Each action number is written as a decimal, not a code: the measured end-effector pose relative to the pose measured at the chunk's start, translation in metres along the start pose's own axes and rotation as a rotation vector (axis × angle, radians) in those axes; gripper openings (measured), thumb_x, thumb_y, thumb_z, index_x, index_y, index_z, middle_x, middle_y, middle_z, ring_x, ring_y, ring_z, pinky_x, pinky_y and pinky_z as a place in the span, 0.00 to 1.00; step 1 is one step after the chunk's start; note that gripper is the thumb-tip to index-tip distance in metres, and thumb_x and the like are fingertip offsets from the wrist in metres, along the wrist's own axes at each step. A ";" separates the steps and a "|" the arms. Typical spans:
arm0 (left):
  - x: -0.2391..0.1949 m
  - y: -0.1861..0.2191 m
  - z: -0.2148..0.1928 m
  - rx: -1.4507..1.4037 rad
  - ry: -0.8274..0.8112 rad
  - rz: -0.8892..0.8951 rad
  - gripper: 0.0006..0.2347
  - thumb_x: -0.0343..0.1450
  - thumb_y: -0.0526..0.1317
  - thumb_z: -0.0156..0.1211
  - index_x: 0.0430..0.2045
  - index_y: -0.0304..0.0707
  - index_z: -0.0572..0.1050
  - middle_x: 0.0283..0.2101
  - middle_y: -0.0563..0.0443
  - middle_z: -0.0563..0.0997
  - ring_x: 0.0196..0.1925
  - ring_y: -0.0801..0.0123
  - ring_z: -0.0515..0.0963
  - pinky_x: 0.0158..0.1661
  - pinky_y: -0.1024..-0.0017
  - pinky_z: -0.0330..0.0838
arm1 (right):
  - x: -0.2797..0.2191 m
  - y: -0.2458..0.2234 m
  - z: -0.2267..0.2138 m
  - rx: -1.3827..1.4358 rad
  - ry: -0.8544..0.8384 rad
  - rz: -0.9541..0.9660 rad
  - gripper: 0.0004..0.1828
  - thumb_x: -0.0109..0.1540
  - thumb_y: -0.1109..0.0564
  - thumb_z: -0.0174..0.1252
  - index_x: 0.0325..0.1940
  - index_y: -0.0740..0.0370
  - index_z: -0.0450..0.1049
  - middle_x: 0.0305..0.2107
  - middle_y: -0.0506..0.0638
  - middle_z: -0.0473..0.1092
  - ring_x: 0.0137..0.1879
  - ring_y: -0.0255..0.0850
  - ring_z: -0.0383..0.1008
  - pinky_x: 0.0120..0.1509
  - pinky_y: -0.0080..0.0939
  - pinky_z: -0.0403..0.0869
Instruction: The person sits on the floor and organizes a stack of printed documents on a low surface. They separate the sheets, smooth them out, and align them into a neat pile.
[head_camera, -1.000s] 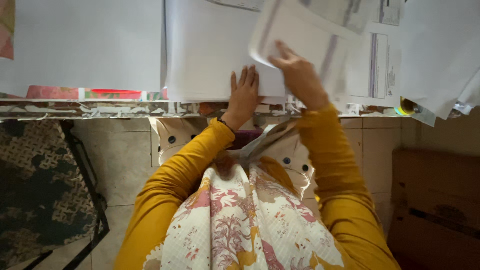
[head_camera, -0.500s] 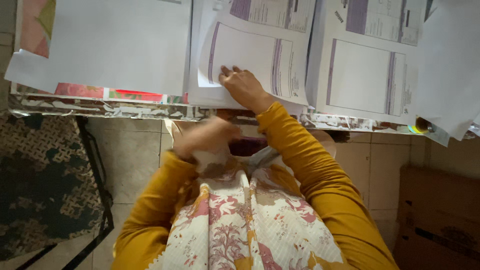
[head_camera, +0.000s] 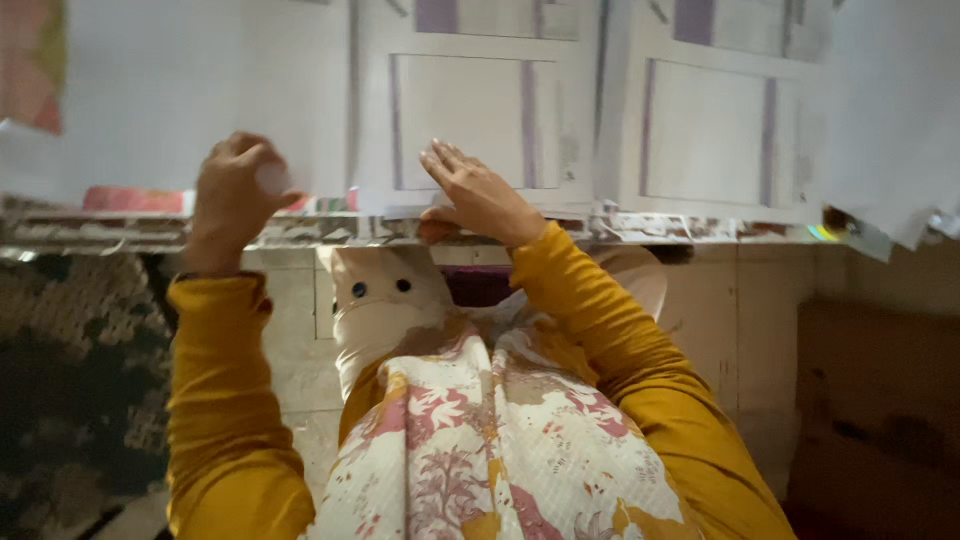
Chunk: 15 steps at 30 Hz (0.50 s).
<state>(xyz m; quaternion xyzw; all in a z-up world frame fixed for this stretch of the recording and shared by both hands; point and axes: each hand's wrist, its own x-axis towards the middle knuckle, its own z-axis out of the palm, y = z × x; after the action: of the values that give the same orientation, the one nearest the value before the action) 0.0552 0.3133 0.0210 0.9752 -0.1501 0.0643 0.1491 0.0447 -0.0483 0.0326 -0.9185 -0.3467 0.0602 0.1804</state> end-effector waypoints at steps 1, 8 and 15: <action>-0.003 0.001 -0.002 -0.008 -0.007 0.017 0.23 0.52 0.47 0.84 0.38 0.51 0.80 0.52 0.54 0.77 0.51 0.51 0.80 0.46 0.56 0.75 | -0.015 0.004 -0.018 -0.002 0.002 0.020 0.44 0.62 0.42 0.67 0.73 0.69 0.61 0.65 0.77 0.64 0.69 0.75 0.65 0.68 0.68 0.69; -0.008 -0.008 -0.013 -0.155 -0.039 0.070 0.18 0.61 0.40 0.84 0.40 0.35 0.84 0.55 0.43 0.82 0.52 0.50 0.79 0.48 0.55 0.76 | -0.151 0.079 -0.113 0.049 0.244 0.235 0.34 0.69 0.42 0.57 0.66 0.77 0.69 0.66 0.75 0.63 0.72 0.65 0.63 0.77 0.60 0.63; -0.008 0.000 -0.020 -0.185 -0.052 0.036 0.15 0.63 0.37 0.82 0.41 0.37 0.85 0.54 0.43 0.82 0.56 0.50 0.78 0.50 0.52 0.75 | -0.224 0.124 -0.126 -0.184 0.092 0.441 0.38 0.52 0.51 0.77 0.62 0.69 0.75 0.67 0.64 0.67 0.70 0.59 0.68 0.70 0.61 0.69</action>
<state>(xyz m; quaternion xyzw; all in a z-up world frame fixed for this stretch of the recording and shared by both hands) 0.0460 0.3218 0.0387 0.9558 -0.1769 0.0273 0.2334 -0.0177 -0.3189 0.0999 -0.9863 -0.1333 0.0245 0.0942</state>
